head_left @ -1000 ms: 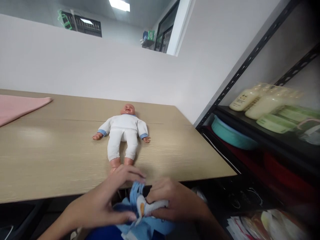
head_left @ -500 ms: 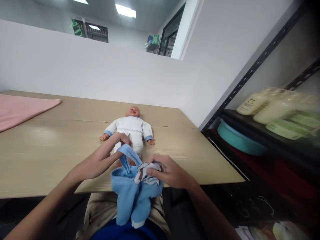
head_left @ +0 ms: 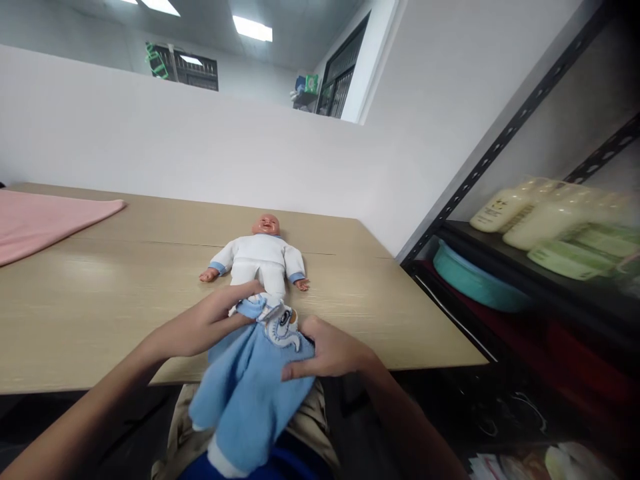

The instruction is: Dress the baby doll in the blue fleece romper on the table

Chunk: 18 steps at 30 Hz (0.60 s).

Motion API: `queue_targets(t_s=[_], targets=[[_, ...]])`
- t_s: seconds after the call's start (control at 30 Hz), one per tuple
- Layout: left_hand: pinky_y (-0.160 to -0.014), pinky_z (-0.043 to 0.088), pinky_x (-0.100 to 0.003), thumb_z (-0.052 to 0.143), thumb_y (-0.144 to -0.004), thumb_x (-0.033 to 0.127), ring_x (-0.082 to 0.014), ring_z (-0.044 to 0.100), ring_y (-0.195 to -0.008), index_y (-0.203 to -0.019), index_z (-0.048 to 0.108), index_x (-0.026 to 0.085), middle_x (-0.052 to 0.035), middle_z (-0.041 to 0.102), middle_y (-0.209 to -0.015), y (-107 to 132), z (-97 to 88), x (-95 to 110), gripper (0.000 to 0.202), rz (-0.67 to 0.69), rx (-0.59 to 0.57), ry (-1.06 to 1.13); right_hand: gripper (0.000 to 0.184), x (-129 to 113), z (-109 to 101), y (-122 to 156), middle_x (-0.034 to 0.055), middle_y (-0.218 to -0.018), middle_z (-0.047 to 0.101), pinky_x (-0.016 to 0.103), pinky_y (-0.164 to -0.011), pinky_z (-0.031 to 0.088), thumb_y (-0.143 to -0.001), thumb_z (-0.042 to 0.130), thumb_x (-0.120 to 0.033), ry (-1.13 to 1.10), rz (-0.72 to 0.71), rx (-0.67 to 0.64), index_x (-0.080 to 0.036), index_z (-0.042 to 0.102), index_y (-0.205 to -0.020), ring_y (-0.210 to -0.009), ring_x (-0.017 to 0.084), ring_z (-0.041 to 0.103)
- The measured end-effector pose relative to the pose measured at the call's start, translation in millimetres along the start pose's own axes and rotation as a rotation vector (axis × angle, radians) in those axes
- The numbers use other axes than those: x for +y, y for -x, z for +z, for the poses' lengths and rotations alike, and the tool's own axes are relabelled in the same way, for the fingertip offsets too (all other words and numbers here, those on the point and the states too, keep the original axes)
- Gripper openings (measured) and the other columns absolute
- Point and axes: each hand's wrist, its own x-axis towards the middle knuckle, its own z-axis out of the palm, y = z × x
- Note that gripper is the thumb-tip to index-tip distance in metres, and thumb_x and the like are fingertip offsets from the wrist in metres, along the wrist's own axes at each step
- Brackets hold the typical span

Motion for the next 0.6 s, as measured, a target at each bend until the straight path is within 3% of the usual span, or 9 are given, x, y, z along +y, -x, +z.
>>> queue_targets(t_s=[0.07,0.13,0.23,0.33,0.4,0.5,0.6], targets=[[-0.110,0.057,-0.036,0.061,-0.112,0.059,-0.0328,0.067,-0.134,-0.145,0.071,0.026,-0.0091,0.076,-0.144,2.8,-3.8,-8.1,0.048,-0.053,0.051,0.043,0.046,4.8,5.4,0.6,0.0027,-0.094,0.079,0.038,-0.091,0.062,-0.090,0.093,-0.062,-0.055,-0.041,0.029,-0.019,0.081,-0.100,-0.087,0.024,0.072],[-0.099,0.060,-0.034,0.063,-0.110,0.063,-0.0304,0.071,-0.119,-0.137,0.074,0.024,-0.0080,0.079,-0.130,4.9,-8.9,-13.3,0.049,-0.102,0.037,0.037,0.050,6.8,8.4,-2.5,0.0092,-0.127,0.081,0.046,-0.113,0.058,-0.099,0.085,-0.059,-0.152,-0.095,0.107,-0.020,0.081,-0.130,-0.117,0.031,0.075],[-0.072,0.058,-0.030,0.083,-0.092,0.071,-0.0248,0.069,-0.083,-0.101,0.080,0.021,-0.0041,0.075,-0.094,7.8,-17.2,-19.3,0.050,-0.116,-0.159,-0.083,0.073,14.9,12.0,-11.0,0.0143,-0.162,0.067,0.058,-0.136,0.040,-0.100,0.078,-0.072,-0.288,0.017,0.197,-0.026,0.069,-0.156,-0.155,0.039,0.058],[-0.078,0.062,-0.031,0.095,-0.080,0.068,-0.0264,0.072,-0.086,-0.094,0.083,0.022,-0.0045,0.078,-0.095,10.8,-21.9,-26.9,0.050,-0.089,-0.274,-0.093,0.085,27.2,18.3,-19.7,0.0144,-0.175,0.056,0.062,-0.143,0.028,-0.097,0.076,-0.081,-0.355,0.176,0.250,-0.028,0.063,-0.162,-0.168,0.041,0.043],[-0.092,0.065,-0.034,0.092,-0.086,0.067,-0.0303,0.076,-0.101,-0.105,0.086,0.023,-0.0063,0.082,-0.110,12.3,-22.4,-32.8,0.048,-0.086,-0.232,-0.034,0.074,31.8,21.4,-24.1,0.0137,-0.168,0.061,0.058,-0.140,0.035,-0.100,0.077,-0.074,-0.366,0.145,0.210,-0.029,0.064,-0.158,-0.161,0.038,0.051],[-0.112,0.062,-0.043,0.092,-0.087,0.067,-0.0353,0.075,-0.123,-0.123,0.087,0.025,-0.0086,0.082,-0.131,14.3,-22.1,-41.9,0.056,-0.076,-0.122,-0.001,0.047,32.9,18.8,-28.4,0.0087,-0.133,0.075,0.045,-0.118,0.055,-0.099,0.085,-0.055,-0.377,0.005,0.151,-0.027,0.071,-0.134,-0.129,0.029,0.070],[-0.125,0.055,-0.051,0.095,-0.082,0.069,-0.0411,0.067,-0.142,-0.125,0.087,0.025,-0.0121,0.075,-0.149,15.9,-21.8,-50.7,0.062,-0.070,-0.060,-0.042,0.050,32.2,8.8,-31.1,0.0015,-0.115,0.072,0.033,-0.098,0.058,-0.085,0.100,-0.040,-0.486,-0.016,0.113,-0.026,0.065,-0.119,-0.110,0.021,0.072]])
